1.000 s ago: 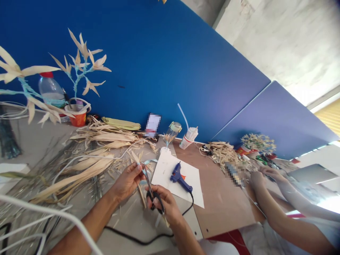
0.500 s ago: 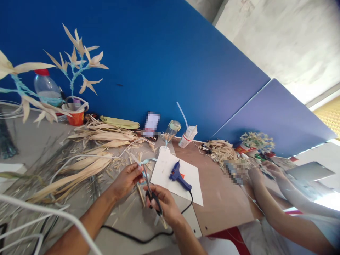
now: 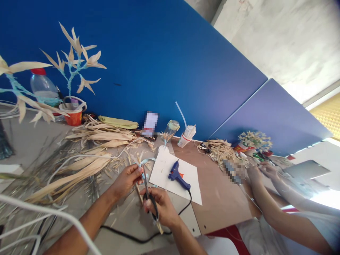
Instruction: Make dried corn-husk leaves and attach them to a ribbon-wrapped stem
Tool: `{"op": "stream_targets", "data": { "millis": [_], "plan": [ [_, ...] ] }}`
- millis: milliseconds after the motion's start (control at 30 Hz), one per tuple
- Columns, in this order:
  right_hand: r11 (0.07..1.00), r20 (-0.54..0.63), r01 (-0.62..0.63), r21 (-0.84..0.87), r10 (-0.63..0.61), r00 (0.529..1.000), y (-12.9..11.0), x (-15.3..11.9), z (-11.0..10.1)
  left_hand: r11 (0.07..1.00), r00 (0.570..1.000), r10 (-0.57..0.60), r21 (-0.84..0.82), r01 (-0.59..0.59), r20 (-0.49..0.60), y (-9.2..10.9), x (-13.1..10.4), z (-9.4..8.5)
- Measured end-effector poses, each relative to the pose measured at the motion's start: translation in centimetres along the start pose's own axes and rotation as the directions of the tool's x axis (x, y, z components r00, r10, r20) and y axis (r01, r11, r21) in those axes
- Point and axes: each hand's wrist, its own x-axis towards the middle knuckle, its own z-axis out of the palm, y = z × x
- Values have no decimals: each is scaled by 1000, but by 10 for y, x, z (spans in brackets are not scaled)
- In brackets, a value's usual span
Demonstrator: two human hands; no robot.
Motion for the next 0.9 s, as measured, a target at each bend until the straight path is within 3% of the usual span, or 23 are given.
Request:
{"op": "stream_targets", "data": {
  "millis": [600,900],
  "plan": [
    [996,-21,81,-34,-82,996,20,-2,9,1000,1000,13,-8,-12,14,-2,1,-3],
    [992,-39,126,-5,-126,991,17,0,15,999,996,-37,0,37,86,-1,-6,2]
  ]
}}
